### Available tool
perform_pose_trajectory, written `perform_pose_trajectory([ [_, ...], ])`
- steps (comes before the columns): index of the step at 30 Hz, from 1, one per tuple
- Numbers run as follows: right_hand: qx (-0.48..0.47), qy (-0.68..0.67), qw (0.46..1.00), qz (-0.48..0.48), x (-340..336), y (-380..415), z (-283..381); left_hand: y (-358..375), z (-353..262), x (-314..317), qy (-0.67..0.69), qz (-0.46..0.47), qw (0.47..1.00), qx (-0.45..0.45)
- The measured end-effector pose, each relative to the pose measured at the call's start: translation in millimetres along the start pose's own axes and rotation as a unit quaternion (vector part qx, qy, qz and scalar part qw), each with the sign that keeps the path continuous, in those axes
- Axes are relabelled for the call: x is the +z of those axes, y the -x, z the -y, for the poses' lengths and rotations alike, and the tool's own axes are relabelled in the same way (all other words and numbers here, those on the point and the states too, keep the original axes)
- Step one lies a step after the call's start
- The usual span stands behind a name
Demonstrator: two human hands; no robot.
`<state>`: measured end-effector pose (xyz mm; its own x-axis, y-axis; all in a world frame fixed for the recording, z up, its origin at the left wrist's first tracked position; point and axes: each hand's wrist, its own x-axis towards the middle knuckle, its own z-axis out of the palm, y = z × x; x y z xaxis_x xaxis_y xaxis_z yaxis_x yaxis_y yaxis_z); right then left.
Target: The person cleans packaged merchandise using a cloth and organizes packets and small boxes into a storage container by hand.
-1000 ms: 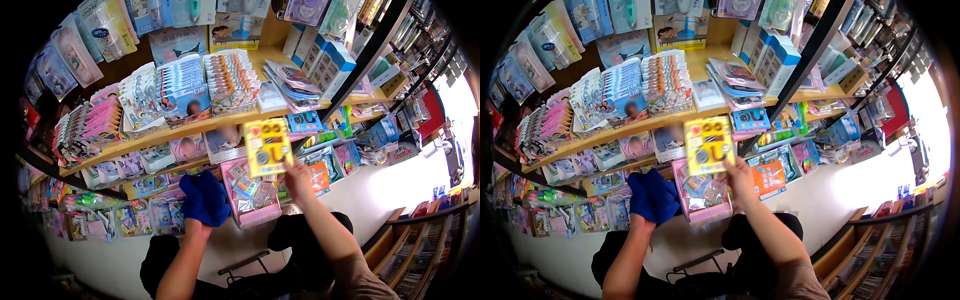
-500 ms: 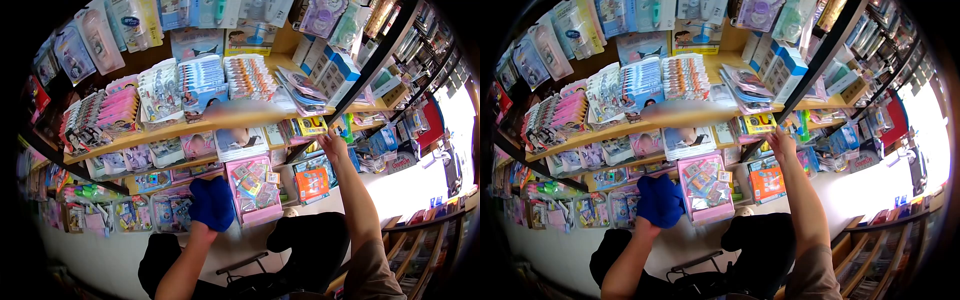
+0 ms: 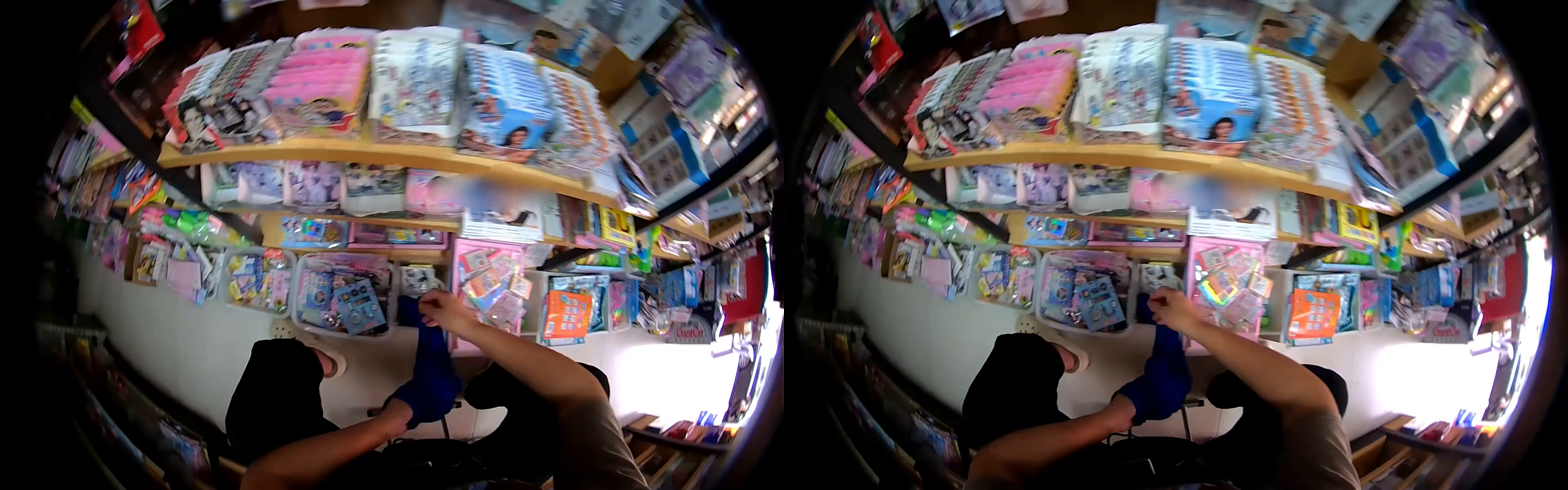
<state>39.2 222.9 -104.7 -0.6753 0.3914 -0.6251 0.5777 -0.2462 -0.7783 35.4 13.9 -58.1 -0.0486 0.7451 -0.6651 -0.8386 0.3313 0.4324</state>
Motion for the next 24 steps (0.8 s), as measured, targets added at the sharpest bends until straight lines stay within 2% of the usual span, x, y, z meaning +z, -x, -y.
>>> perform_pose_trajectory([
  [3,-0.051,0.145,0.986,0.064,54,-72,-46,8,-3,-9,-0.105,-0.018,0.992,0.06],
  [6,-0.053,0.248,0.966,-0.04,103,-107,-61,16,-6,-16,-0.18,-0.04,0.978,0.096],
  [10,0.008,0.262,0.965,-0.016,122,-158,-91,14,0,-30,-0.219,-0.038,0.965,0.136],
  [12,0.053,0.242,0.969,0.004,122,-162,-70,19,-27,-28,-0.349,-0.004,0.922,0.166],
  [13,0.078,0.224,0.971,0.016,122,-161,-62,15,-30,-27,-0.37,-0.019,0.913,0.171],
  [15,0.009,0.246,0.969,-0.023,126,-173,-80,10,-29,-26,-0.381,-0.044,0.902,0.198],
  [17,-0.062,0.28,0.954,-0.088,131,-176,-90,7,-30,-25,-0.368,-0.057,0.9,0.228],
  [18,-0.052,0.287,0.952,-0.091,132,-179,-93,6,-31,-25,-0.363,-0.062,0.9,0.233],
  [20,-0.034,0.303,0.947,-0.097,131,-180,-91,7,-37,-22,-0.33,-0.071,0.922,0.187],
  [22,-0.059,0.181,0.982,-0.009,120,-177,-89,5,-34,-21,-0.23,-0.089,0.963,0.112],
  [24,0.011,0.103,0.994,0.043,107,-169,-85,0,-31,-19,-0.114,-0.105,0.986,0.054],
])
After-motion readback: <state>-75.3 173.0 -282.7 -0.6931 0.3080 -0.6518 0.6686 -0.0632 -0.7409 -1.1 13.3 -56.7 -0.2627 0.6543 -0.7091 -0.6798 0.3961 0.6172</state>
